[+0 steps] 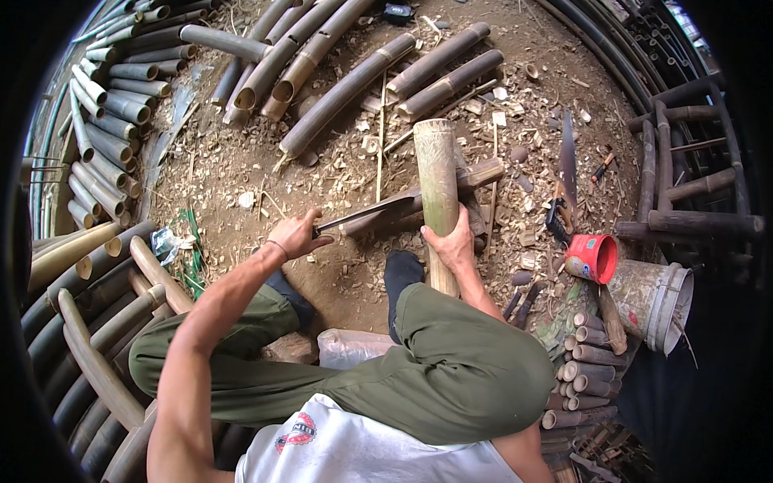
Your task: The person splits a piece of bamboo by hand using a large blade and a second piece of bamboo as a mallet, then uses a smaller knife to shave the interior edges of a split bamboo piece.
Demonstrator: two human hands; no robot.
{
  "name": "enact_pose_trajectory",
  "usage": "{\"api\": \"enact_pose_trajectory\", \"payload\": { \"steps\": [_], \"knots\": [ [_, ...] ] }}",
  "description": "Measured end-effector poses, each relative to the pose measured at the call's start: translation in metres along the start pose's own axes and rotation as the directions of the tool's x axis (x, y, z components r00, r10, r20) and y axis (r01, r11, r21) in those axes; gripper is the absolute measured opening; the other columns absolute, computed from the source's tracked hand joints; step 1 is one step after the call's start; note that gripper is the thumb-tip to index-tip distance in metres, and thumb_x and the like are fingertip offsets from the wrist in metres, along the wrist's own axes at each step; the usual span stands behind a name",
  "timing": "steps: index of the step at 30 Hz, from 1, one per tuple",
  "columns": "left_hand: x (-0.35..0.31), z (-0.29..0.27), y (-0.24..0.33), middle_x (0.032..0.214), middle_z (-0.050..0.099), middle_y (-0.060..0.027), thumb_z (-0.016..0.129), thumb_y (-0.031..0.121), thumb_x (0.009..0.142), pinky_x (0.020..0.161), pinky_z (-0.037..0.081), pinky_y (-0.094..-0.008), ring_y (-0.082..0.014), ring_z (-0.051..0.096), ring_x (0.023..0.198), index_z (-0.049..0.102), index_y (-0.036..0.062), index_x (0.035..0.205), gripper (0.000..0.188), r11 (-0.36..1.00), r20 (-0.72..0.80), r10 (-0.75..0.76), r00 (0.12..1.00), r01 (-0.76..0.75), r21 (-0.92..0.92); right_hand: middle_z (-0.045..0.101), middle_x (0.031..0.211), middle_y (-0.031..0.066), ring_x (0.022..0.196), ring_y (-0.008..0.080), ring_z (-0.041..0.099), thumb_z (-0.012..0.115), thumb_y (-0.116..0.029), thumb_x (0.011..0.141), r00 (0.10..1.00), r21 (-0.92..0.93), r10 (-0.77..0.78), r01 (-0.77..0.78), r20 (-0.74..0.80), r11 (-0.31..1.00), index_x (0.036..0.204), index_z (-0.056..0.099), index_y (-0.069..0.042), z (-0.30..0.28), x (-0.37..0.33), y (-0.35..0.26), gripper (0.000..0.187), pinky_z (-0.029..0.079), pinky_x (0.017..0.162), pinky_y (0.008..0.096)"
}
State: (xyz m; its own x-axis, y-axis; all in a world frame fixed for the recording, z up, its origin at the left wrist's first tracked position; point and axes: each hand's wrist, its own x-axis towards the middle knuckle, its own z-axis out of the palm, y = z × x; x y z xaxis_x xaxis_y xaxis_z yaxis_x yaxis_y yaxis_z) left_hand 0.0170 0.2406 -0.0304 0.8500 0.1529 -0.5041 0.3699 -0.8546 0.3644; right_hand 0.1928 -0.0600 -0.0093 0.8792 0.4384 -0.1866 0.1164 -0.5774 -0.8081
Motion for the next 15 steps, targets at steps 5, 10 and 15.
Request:
{"api": "enact_pose_trajectory", "payload": {
  "steps": [5, 10, 15],
  "knots": [
    [0.0, 0.046, -0.007, 0.086, 0.069, -0.0209, 0.062, 0.059, 0.085, 0.072, 0.054, -0.0468, -0.0406, 0.068, 0.08, 0.047, 0.0095, 0.125, 0.065, 0.995, -0.058, -0.049, 0.997, 0.044, -0.085, 0.062, 0.117, 0.0195, 0.107, 0.0307, 0.062, 0.082, -0.024, 0.068, 1.0, -0.065, -0.003, 0.002, -0.015, 0.998, 0.134, 0.04, -0.003, 0.002, 0.001, -0.008, 0.08, 0.049, 0.093, 0.0385],
    [-0.002, -0.011, 0.027, 0.083, 0.069, -0.0205, 0.062, 0.054, 0.088, 0.067, 0.055, -0.0453, -0.0368, 0.069, 0.074, 0.054, 0.0025, 0.109, 0.056, 0.986, 0.11, -0.166, 0.98, 0.164, 0.027, 0.062, 0.117, 0.0217, 0.106, 0.0368, 0.062, 0.079, -0.025, 0.068, 1.0, -0.124, 0.013, -0.013, -0.002, 0.992, 0.134, 0.039, -0.006, -0.006, -0.001, -0.01, 0.08, 0.05, 0.09, 0.0424],
    [-0.017, -0.146, 0.124, 0.073, 0.068, -0.0129, 0.064, 0.036, 0.089, 0.057, 0.055, -0.0376, -0.0209, 0.067, 0.061, 0.065, 0.0012, 0.082, 0.035, 0.964, 0.115, -0.01, 0.993, -0.021, 0.266, 0.063, 0.111, 0.0227, 0.103, 0.0408, 0.062, 0.077, -0.029, 0.068, 0.999, -0.285, 0.033, -0.029, 0.009, 0.958, 0.134, 0.038, -0.01, -0.002, 0.003, -0.019, 0.079, 0.05, 0.087, 0.0462]
  ]
}}
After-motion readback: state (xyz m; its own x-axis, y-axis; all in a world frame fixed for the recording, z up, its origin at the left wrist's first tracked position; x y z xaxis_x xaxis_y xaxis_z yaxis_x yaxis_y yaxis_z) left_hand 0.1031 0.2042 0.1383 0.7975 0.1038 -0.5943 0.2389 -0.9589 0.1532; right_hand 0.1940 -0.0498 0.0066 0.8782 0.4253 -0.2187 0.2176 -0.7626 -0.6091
